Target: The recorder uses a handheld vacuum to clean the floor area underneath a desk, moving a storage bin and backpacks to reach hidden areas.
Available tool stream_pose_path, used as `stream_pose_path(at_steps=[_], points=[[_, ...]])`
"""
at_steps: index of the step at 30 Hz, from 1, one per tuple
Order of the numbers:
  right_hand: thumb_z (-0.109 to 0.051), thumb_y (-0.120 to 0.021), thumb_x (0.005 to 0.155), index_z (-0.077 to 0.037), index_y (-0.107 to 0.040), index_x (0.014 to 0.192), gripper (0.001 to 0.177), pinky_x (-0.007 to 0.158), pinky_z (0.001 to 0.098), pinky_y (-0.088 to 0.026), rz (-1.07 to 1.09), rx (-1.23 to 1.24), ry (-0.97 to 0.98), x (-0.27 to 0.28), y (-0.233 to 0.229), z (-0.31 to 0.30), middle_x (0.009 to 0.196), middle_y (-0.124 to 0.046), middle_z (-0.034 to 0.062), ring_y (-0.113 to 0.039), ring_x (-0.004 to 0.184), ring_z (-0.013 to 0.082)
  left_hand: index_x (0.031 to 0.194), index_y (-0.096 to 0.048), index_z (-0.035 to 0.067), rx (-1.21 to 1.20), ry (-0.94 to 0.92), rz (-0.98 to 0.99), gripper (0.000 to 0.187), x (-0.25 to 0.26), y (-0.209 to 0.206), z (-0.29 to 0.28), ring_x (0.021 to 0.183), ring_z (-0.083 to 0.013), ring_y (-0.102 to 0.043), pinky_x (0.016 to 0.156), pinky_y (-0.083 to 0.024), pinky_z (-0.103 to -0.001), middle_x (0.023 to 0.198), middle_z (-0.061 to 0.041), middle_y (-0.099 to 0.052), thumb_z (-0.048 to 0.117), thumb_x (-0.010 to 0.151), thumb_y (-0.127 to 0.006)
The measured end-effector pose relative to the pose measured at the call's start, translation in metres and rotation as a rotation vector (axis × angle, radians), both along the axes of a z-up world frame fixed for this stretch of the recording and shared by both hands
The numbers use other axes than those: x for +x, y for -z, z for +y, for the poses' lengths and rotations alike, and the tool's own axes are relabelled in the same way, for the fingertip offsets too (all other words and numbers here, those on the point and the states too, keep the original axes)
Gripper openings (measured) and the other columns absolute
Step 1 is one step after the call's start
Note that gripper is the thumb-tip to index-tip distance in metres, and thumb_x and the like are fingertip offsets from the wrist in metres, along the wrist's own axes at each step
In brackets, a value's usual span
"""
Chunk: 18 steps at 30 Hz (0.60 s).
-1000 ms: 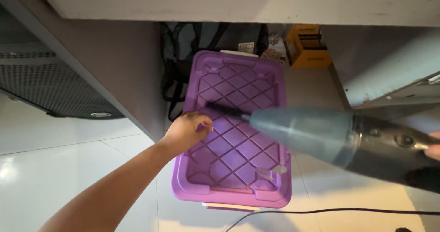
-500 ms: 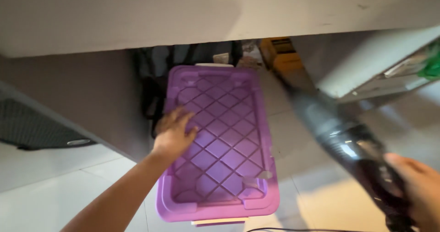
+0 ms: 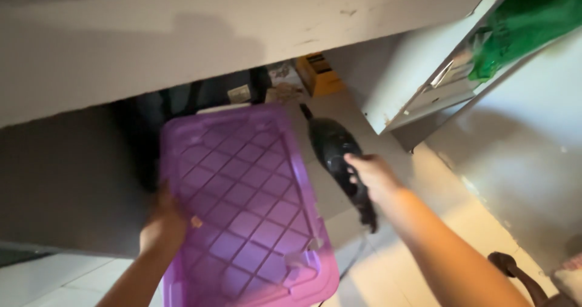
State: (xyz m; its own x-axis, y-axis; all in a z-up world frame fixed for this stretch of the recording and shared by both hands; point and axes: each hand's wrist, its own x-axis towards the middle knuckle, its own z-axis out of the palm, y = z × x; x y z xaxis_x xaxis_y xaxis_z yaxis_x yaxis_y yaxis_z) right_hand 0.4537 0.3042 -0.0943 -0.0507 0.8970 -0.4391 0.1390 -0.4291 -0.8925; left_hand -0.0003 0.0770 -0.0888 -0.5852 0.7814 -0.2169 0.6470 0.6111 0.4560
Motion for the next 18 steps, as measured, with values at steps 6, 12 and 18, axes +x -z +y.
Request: stream_pose_path(at_steps=[6, 12, 18], points=[[-0.03, -0.079, 0.085, -0.003, -0.067, 0.088, 0.03, 0.049, 0.0346, -0.046, -0.004, -0.004, 0.093, -0.043, 0.029, 0.022, 0.073, -0.065, 0.0066, -0.056, 0.052, 0.0169, 0.162, -0.018, 0.029, -0.111, -0.053, 0.197, 0.072, 0.024, -0.022, -0.008, 0.115, -0.0521, -0.063, 0.103, -0.048, -0.059, 0.161, -0.022, -0.036, 0.029, 0.096, -0.047], [-0.03, -0.079, 0.086, 0.001, -0.064, 0.094, 0.035, 0.049, 0.0343, -0.045, 0.067, 0.039, 0.135, -0.035, 0.067, 0.024, 0.074, -0.064, 0.0065, -0.055, 0.052, 0.0174, 0.167, -0.004, 0.028, -0.14, -0.112, 0.181, 0.085, 0.012, 0.004, 0.0, 0.122, -0.0521, -0.06, 0.104, -0.048, -0.059, 0.157, -0.025, -0.039, 0.029, 0.093, -0.046], [-0.03, -0.078, 0.085, 0.0, -0.064, 0.106, 0.039, 0.049, 0.0337, -0.047, 0.02, 0.102, 0.131, -0.041, 0.051, 0.029, 0.079, -0.066, 0.0057, -0.057, 0.054, 0.0164, 0.167, 0.005, 0.033, -0.103, -0.198, -0.012, 0.084, 0.0, 0.02, -0.001, 0.13, -0.0524, -0.053, 0.114, -0.044, -0.055, 0.167, -0.018, -0.03, 0.043, 0.097, -0.04]])
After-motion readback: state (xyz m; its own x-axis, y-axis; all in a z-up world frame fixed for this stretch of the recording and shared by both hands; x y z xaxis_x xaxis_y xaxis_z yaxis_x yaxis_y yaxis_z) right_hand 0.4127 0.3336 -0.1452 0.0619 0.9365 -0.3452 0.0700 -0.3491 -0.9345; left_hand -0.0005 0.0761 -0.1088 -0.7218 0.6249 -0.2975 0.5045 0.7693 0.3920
